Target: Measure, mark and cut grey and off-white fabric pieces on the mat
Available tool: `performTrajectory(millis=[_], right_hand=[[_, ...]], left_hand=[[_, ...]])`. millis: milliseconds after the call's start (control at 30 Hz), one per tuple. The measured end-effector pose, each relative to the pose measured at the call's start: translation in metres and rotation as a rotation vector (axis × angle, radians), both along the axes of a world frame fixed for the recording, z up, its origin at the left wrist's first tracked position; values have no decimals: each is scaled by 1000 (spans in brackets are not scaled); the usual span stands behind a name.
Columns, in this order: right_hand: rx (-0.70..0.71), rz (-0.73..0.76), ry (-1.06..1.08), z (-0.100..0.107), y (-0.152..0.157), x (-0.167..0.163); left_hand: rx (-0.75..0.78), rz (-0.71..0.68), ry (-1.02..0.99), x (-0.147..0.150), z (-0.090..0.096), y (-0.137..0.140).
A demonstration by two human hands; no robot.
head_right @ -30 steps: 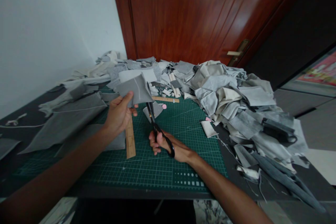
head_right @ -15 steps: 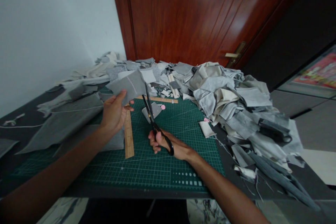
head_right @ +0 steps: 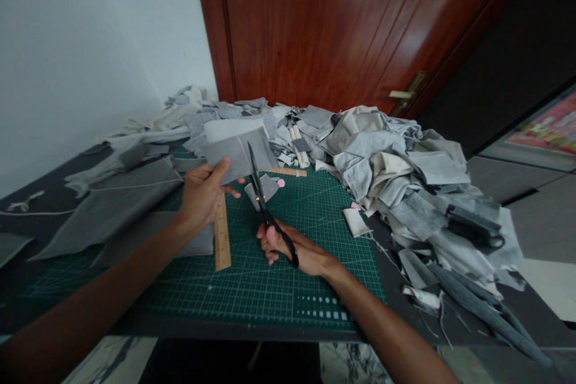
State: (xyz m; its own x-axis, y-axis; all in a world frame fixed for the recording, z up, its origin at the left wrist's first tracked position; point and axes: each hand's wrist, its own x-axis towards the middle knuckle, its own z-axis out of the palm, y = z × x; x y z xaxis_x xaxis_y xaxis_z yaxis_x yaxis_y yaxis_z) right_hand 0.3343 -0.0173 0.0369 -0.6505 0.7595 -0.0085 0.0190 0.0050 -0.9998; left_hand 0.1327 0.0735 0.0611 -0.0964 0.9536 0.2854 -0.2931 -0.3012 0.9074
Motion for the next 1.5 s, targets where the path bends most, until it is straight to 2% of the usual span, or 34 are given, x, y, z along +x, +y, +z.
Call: performTrajectory(millis=[500,867,1200,1500], right_hand=[[-11,-29,2,0,0,0],[8,-56,13,0,1,-2],[-16,-83,31,-5,0,-4],[-38,-103,46,-2,-2,-7]], left_hand=[[-17,-49,15,8,1,-12],[-13,-40,24,8,-1,-10],[-22,-22,88,6,-1,-8],[-23,-15,61,6,-1,-7]])
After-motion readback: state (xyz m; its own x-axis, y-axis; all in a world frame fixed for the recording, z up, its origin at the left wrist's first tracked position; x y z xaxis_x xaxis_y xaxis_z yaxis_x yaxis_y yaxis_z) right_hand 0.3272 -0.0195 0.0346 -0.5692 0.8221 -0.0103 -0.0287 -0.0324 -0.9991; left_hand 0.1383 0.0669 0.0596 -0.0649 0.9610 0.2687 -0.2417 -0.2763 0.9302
